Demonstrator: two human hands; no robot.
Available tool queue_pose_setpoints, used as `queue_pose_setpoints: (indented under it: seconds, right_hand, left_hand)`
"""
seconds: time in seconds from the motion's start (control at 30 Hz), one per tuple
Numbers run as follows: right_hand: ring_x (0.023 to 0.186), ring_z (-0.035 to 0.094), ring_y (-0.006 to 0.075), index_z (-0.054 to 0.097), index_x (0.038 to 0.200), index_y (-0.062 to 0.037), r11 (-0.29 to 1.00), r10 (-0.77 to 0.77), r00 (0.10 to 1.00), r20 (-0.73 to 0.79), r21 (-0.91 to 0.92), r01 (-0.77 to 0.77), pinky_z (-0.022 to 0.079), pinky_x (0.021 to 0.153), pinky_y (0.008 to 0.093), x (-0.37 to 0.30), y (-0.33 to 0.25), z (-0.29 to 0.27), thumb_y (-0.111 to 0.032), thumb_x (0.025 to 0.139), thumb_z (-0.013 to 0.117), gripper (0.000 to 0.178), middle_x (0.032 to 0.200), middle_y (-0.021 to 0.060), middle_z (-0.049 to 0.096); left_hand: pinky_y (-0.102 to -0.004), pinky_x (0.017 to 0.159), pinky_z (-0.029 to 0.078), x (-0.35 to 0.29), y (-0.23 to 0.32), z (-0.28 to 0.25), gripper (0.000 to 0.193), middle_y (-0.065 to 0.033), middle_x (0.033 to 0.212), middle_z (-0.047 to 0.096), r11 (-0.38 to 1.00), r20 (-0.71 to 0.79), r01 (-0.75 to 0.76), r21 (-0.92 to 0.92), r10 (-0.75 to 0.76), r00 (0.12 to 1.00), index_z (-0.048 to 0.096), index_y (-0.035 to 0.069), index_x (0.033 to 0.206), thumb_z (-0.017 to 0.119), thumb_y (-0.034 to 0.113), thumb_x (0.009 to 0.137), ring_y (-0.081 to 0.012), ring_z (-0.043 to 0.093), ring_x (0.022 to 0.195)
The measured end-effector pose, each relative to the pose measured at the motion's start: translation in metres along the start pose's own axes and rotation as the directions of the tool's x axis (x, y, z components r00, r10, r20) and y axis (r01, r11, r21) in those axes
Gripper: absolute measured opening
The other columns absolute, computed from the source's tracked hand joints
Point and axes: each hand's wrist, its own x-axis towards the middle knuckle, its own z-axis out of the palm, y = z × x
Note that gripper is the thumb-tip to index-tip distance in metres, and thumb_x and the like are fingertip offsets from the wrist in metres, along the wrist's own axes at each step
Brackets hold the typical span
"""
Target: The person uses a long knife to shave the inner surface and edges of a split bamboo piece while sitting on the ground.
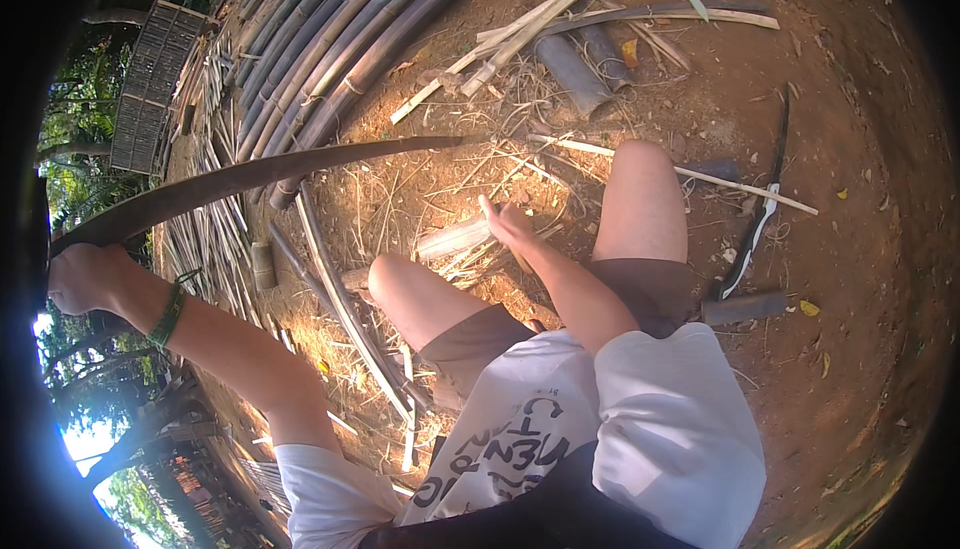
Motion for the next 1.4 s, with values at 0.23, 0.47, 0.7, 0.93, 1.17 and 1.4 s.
queue_pose_setpoints:
  seconds: [0.23, 0.47, 0.7, 0.93, 1.17, 1.4]
  right_hand:
    - [0.045, 0.057, 0.0221, 0.064, 0.082, 0.0061, 0.962, -0.213, 0.977, -0.002, -0.175, 0.209, 0.056, 0.065, 0.0454, 0.015, 0.005, 0.004, -0.067, 0.097, 0.031, 0.081, 0.06, 0.0122, 0.062]
    - [0.067, 0.068, 0.0268, 0.063, 0.079, 0.0066, 0.986, -0.091, 0.996, -0.006, -0.14, 0.09, 0.054, 0.076, 0.0411, -0.015, -0.019, -0.028, -0.068, 0.096, 0.034, 0.082, 0.061, 0.0142, 0.064]
    - [0.058, 0.063, 0.0302, 0.062, 0.077, 0.0009, 0.742, -0.663, 0.748, 0.015, -0.115, 0.66, 0.046, 0.058, 0.0419, -0.15, -0.094, -0.025, -0.057, 0.095, 0.05, 0.062, 0.058, 0.0168, 0.059]
    - [0.048, 0.048, 0.0239, 0.058, 0.075, 0.0012, 0.636, -0.772, 0.635, -0.034, -0.045, 0.77, 0.039, 0.051, 0.0407, -0.167, -0.088, -0.008, -0.045, 0.097, 0.054, 0.052, 0.054, 0.013, 0.05]
    - [0.052, 0.053, 0.0282, 0.058, 0.076, 0.0016, 0.829, -0.558, 0.829, -0.039, -0.07, 0.555, 0.041, 0.054, 0.0448, -0.122, -0.079, -0.003, -0.051, 0.097, 0.05, 0.057, 0.056, 0.0158, 0.053]
    - [0.049, 0.052, 0.0226, 0.057, 0.075, 0.0003, 0.783, -0.621, 0.776, -0.112, -0.112, 0.611, 0.039, 0.05, 0.0408, -0.099, -0.054, 0.022, -0.047, 0.1, 0.048, 0.054, 0.052, 0.0106, 0.05]
  left_hand:
    - [-0.0378, 0.076, 0.058, -0.018, 0.005, 0.019, 0.025, -0.0089, 0.103, 0.064, 0.968, -0.069, 0.014, 0.249, 0.003, 0.998, 0.061, 0.006, 0.106, 0.047, 0.025, 0.096, -0.024, 0.066, 0.092]
    - [-0.0373, 0.068, 0.058, -0.01, -0.012, 0.017, 0.08, -0.0186, 0.094, 0.061, 0.976, 0.108, -0.026, 0.215, 0.003, 0.994, 0.048, -0.009, 0.104, 0.019, 0.066, 0.097, -0.0263, 0.063, 0.08]
    - [-0.0359, 0.063, 0.056, -0.036, 0.024, 0.031, 0.09, -0.0157, 0.086, 0.058, 0.953, -0.042, 0.16, 0.258, -0.154, 0.987, 0.046, -0.009, 0.102, 0.018, 0.075, 0.088, -0.0243, 0.058, 0.071]
    - [-0.0209, 0.049, 0.028, -0.053, 0.064, 0.035, 0.066, -0.0066, 0.068, 0.042, 0.956, 0.078, 0.278, -0.094, -0.272, 0.959, 0.037, 0.009, 0.088, 0.023, 0.073, 0.095, -0.0123, 0.035, 0.055]
    - [-0.0226, 0.047, 0.029, -0.066, 0.073, 0.032, 0.06, -0.0038, 0.068, 0.038, 0.981, 0.159, 0.196, 0.001, -0.194, 0.968, 0.035, 0.009, 0.086, 0.028, 0.067, 0.098, -0.0118, 0.035, 0.054]
    - [-0.0251, 0.044, 0.027, -0.055, 0.068, 0.026, 0.037, -0.0014, 0.062, 0.034, 0.947, 0.176, 0.303, -0.112, -0.281, 0.943, 0.036, 0.009, 0.079, 0.047, 0.042, 0.093, -0.0117, 0.03, 0.049]
